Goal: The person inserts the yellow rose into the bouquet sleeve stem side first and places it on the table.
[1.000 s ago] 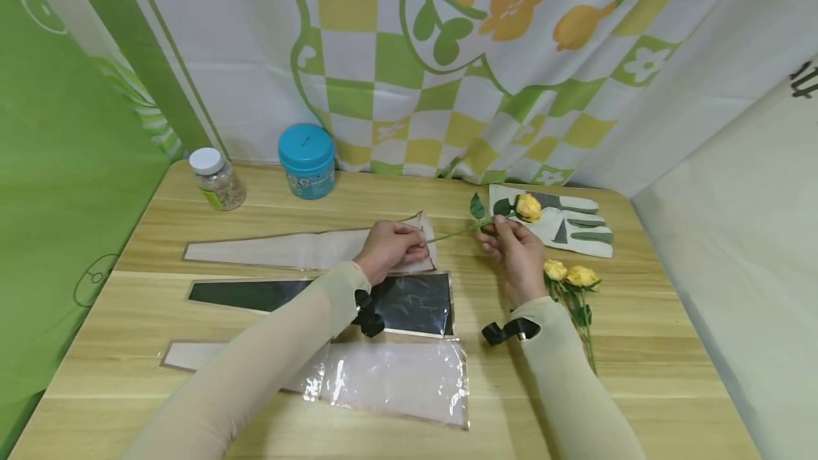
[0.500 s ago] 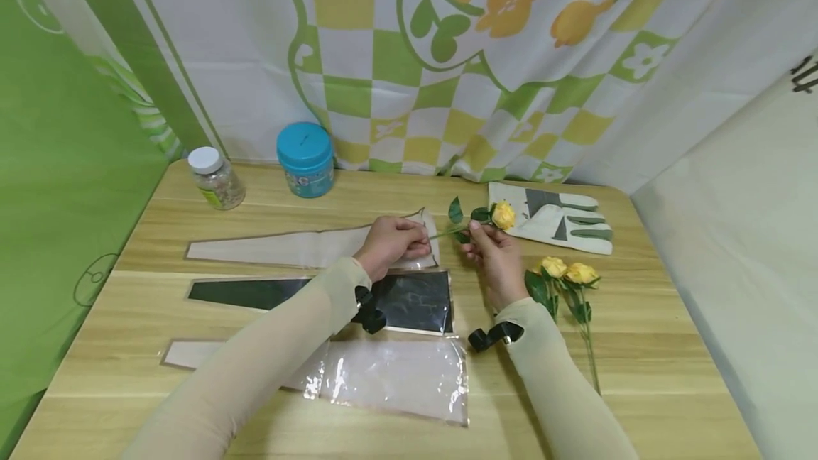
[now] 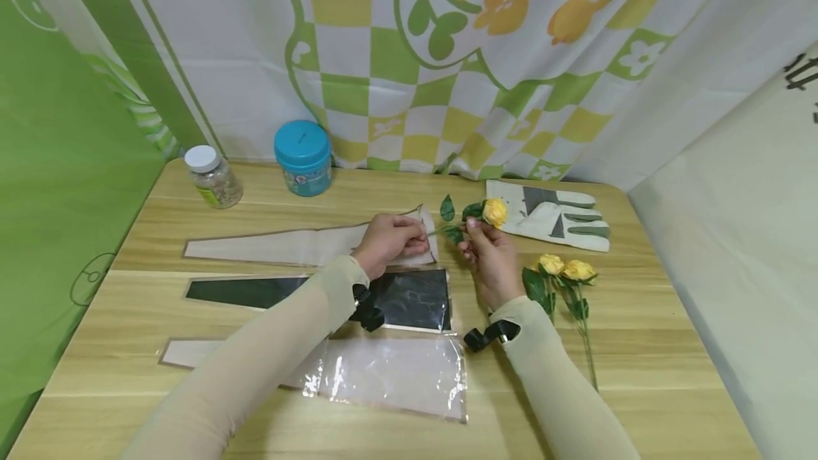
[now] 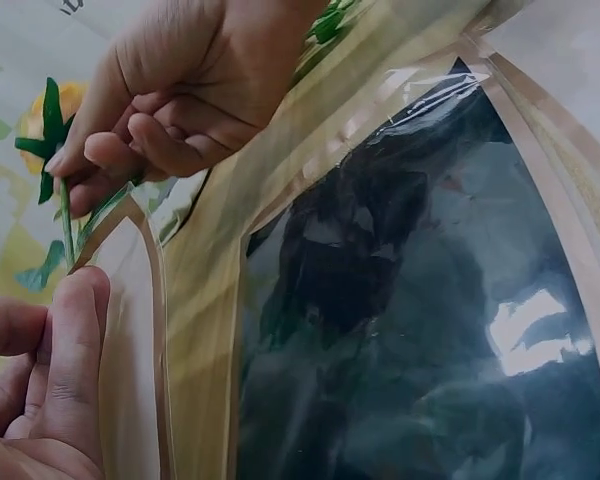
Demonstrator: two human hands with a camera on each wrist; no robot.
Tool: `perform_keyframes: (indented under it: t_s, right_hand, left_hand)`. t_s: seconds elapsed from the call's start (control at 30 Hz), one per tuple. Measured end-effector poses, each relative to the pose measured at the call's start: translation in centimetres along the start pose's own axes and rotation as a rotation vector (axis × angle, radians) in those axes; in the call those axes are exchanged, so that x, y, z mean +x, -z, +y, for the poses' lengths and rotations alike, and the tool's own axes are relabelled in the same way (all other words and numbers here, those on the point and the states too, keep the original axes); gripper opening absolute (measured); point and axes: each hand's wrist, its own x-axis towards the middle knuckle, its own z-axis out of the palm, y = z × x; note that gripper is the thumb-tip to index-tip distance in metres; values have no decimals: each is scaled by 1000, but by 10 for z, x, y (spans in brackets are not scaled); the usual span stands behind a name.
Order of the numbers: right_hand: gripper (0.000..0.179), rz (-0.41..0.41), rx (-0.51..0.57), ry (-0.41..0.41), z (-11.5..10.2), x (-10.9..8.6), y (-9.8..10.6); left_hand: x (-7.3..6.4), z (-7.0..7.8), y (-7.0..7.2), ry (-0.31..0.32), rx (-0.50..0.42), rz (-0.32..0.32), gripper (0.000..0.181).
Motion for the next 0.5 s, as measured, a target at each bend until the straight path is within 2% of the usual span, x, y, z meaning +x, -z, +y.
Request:
perform_keyframes:
  t_s: [0.23,0.4,0.5]
  right_hand:
    - [30,-14,-9,-40,9,-4,-10]
    - [34,-41,-43,-131,16,-5,-12]
    - [35,-90,-42,-191,17,-5,-9]
  left_hand:
    - [1,3,-2,-11,-8,-10,19]
    - [5,-2,3,-10,-12,-18,19]
    - [6,-6,8,-11,-19,-22,20]
